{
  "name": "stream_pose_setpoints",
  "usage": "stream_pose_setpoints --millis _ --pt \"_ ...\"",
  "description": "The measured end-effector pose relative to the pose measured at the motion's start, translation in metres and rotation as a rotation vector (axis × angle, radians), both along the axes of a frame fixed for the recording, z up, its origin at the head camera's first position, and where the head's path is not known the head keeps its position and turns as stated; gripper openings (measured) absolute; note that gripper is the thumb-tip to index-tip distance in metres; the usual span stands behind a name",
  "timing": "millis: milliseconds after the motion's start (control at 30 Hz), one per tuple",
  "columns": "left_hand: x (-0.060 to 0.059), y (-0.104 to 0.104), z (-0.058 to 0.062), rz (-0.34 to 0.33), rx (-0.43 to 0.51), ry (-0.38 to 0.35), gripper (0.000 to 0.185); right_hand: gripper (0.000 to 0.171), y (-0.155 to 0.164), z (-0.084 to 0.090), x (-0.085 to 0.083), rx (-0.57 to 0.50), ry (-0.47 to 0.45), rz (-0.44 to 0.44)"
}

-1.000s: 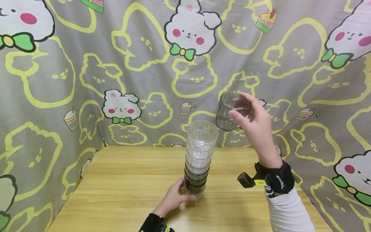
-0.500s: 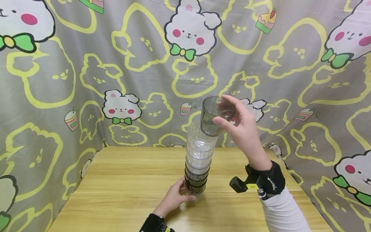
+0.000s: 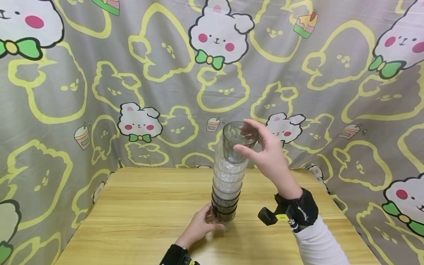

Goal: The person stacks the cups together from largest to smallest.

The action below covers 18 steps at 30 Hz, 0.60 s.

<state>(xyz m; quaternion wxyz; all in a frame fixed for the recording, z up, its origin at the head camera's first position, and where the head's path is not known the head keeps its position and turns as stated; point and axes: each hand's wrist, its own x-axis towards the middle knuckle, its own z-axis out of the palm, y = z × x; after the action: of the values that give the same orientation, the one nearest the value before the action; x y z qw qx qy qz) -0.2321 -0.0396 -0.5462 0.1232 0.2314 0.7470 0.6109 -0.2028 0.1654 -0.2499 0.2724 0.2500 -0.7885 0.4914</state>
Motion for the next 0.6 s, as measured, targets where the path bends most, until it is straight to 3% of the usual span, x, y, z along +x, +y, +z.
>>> stream_pose_setpoints --millis 600 --pt "0.001 0.000 0.001 0.008 -0.013 0.002 0.084 0.068 -0.003 -0.028 -0.002 0.105 -0.032 -0.053"
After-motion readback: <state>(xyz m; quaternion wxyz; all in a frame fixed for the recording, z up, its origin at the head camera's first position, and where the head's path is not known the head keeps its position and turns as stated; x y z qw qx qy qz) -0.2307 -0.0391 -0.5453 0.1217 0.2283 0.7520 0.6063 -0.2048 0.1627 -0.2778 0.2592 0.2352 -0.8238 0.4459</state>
